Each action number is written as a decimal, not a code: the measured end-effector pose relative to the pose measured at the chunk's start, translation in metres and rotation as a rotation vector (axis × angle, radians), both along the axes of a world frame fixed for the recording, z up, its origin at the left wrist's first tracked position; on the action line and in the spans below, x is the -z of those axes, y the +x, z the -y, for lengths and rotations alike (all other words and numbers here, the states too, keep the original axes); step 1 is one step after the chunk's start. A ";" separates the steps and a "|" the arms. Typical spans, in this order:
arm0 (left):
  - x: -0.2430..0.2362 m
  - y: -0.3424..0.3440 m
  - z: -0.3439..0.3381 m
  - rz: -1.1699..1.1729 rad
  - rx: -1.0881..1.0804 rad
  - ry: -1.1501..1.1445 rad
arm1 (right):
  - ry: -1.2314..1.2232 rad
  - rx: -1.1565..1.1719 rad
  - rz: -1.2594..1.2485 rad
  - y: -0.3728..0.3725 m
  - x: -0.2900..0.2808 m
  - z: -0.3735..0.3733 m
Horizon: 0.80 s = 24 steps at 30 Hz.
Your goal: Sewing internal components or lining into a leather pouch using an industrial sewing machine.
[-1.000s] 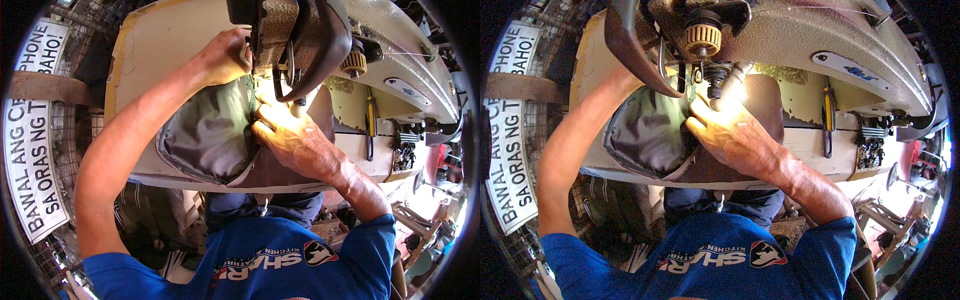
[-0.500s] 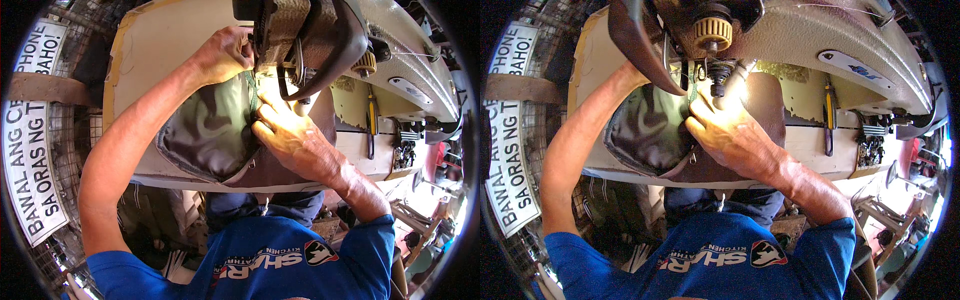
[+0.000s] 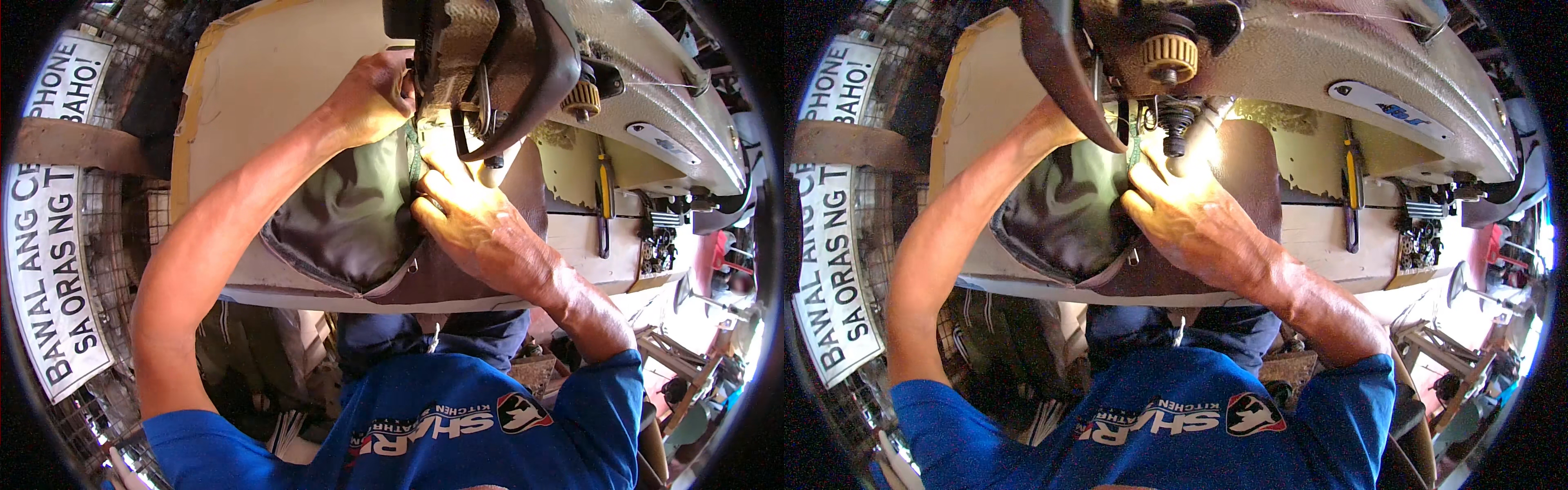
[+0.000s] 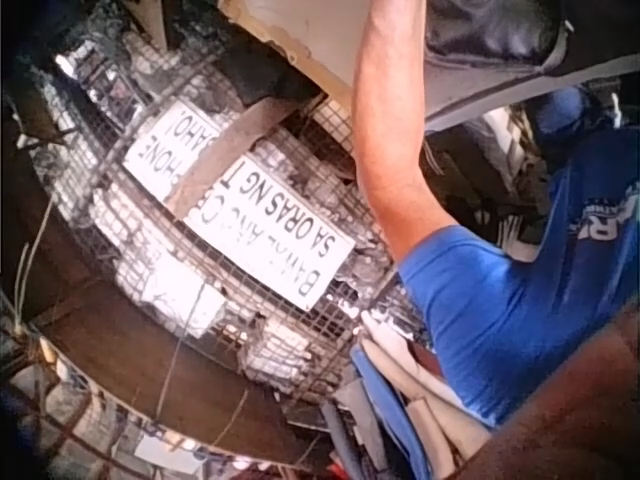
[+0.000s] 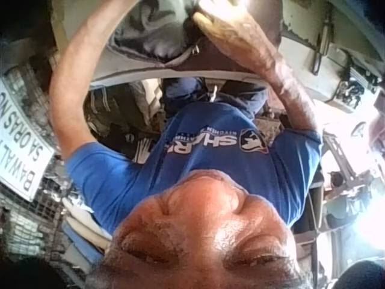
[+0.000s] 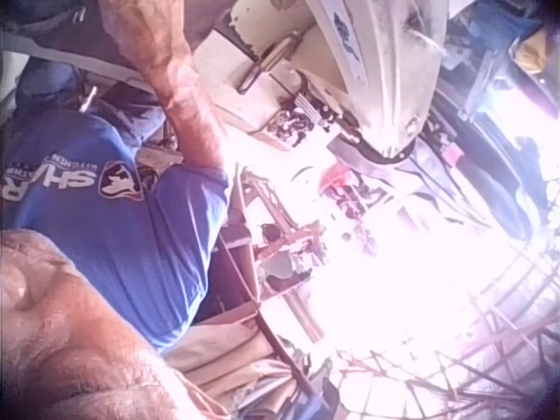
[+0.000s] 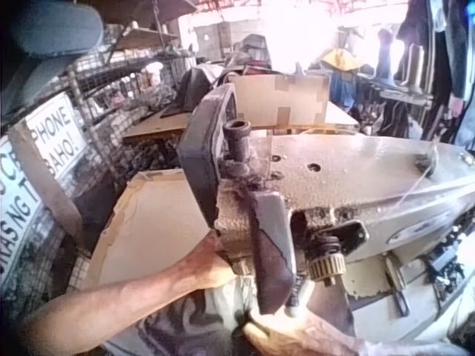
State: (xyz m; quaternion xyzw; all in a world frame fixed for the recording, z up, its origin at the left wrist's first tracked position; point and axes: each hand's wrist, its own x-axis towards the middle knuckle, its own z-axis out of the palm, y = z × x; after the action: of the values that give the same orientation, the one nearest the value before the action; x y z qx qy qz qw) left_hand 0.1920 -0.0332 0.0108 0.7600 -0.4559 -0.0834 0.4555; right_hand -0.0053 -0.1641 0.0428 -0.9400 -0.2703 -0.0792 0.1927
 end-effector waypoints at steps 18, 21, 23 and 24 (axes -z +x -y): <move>0.002 0.005 -0.010 -0.021 -0.047 0.075 | 0.035 0.019 -0.053 0.001 -0.001 -0.004; -0.044 -0.019 -0.021 0.342 -0.037 0.185 | 0.014 0.034 -0.076 0.000 -0.003 0.002; -0.049 -0.035 -0.042 0.654 0.009 0.144 | -0.007 0.024 -0.093 0.001 -0.001 0.000; -0.051 -0.041 -0.049 0.742 0.024 0.204 | 0.002 0.018 -0.065 0.001 0.000 0.000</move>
State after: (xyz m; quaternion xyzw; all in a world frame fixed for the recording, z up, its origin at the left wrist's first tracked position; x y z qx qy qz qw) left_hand 0.1510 0.0163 0.0619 0.7746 -0.5880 0.1470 0.1804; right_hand -0.0043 -0.1637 0.0432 -0.9442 -0.2554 -0.0505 0.2016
